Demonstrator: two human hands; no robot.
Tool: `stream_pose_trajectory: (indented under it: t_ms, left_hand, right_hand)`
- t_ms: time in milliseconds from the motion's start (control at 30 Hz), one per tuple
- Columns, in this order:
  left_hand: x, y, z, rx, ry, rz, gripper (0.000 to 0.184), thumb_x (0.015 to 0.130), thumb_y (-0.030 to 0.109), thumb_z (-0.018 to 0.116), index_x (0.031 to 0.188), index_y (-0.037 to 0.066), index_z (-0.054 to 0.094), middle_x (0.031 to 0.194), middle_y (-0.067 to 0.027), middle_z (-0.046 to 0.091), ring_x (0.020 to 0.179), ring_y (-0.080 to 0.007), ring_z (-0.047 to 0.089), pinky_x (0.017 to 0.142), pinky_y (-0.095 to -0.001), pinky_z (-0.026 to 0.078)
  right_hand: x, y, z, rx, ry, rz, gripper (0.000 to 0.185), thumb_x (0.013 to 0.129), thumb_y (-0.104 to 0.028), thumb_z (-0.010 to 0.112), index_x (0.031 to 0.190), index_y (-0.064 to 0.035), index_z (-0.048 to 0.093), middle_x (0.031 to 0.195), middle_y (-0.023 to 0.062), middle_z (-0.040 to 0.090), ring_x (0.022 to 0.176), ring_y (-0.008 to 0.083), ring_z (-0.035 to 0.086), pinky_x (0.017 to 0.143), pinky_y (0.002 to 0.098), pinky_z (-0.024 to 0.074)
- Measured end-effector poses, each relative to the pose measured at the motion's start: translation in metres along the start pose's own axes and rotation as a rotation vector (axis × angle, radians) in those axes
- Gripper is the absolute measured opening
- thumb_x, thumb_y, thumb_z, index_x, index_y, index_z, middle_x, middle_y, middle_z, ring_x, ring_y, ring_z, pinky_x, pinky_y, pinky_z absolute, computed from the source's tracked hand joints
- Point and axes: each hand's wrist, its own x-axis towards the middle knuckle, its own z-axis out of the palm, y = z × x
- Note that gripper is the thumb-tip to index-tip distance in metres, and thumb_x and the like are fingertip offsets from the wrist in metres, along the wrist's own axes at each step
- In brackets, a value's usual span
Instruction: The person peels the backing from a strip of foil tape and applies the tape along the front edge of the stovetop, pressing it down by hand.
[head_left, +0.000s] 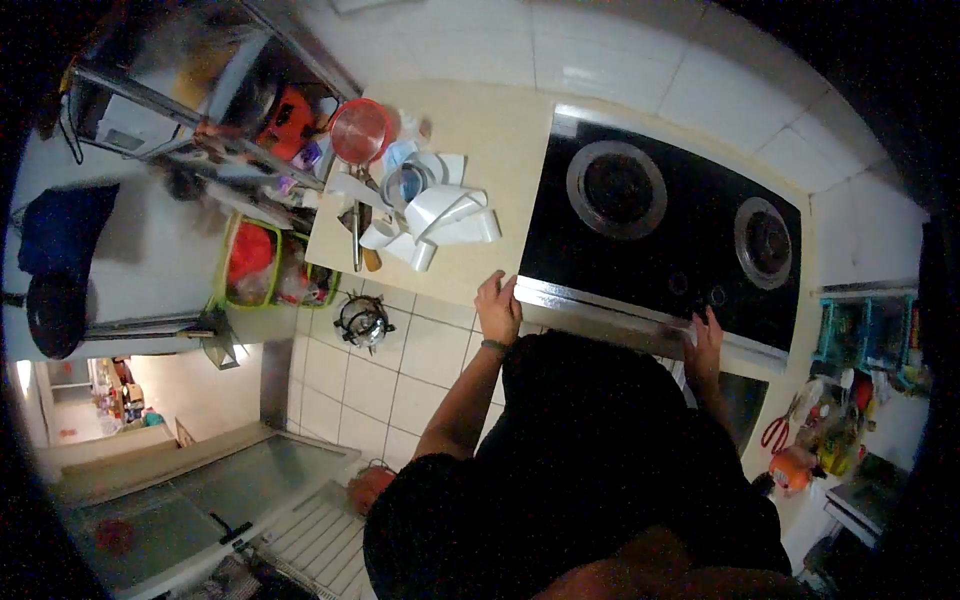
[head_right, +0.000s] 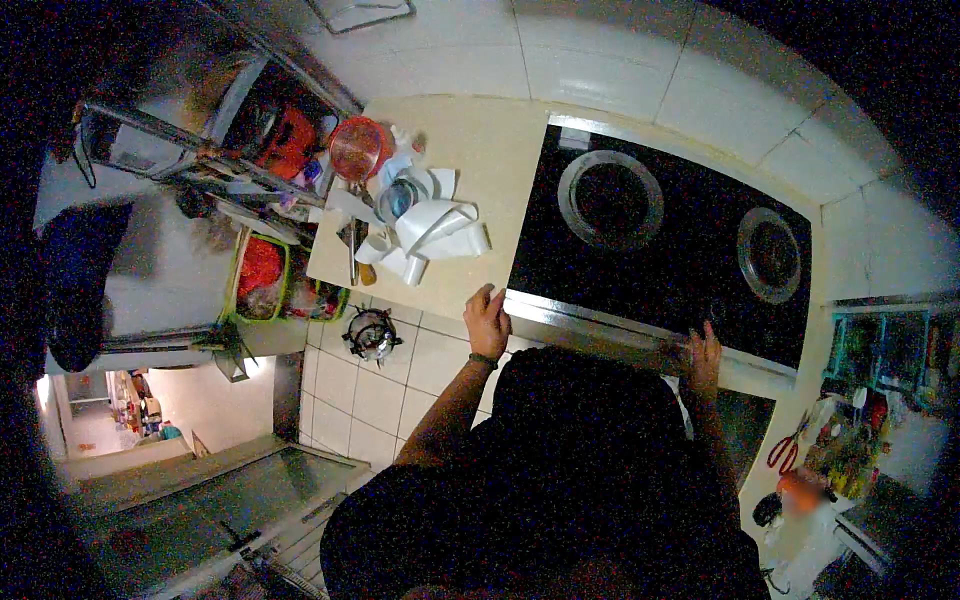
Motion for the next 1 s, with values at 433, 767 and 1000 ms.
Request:
stream_pose_trajectory:
  t_ms: [433, 767, 1000]
  left_hand:
    - [0.036, -0.017, -0.048, 0.251, -0.231, 0.38, 0.052, 0.07, 0.011, 0.057, 0.122, 0.009, 0.05, 0.133, -0.0124, 0.042, 0.113, -0.0306, 0.043, 0.095, -0.0457, 0.032]
    - [0.006, -0.003, -0.015, 0.298, -0.369, 0.252, 0.069, 0.076, 0.028, 0.062, 0.135, 0.005, 0.034, 0.141, -0.0158, 0.031, 0.132, -0.0335, 0.024, 0.107, -0.0517, 0.015]
    - [-0.003, 0.011, -0.062, 0.614, -0.438, 0.286, 0.078, 0.083, 0.038, 0.055, 0.142, 0.005, 0.015, 0.149, -0.0128, 0.012, 0.137, -0.0311, 0.013, 0.108, -0.0494, 0.013]
  right_hand:
    - [-0.008, 0.001, 0.015, 0.389, -0.093, 0.333, 0.047, 0.079, -0.005, 0.06, 0.124, -0.0075, 0.045, 0.141, 0.0151, 0.028, 0.126, 0.0385, 0.03, 0.101, 0.0458, 0.0308]
    - [-0.043, -0.002, -0.016, -0.294, -0.01, -0.12, 0.026, 0.082, -0.012, 0.052, 0.107, -0.0042, 0.056, 0.122, 0.0168, 0.047, 0.117, 0.0354, 0.041, 0.097, 0.0434, 0.0358]
    - [-0.047, 0.069, -0.053, -0.113, 0.17, 0.09, 0.034, 0.079, -0.018, 0.055, 0.11, -0.0031, 0.053, 0.125, 0.0176, 0.047, 0.116, 0.0358, 0.043, 0.096, 0.0437, 0.0363]
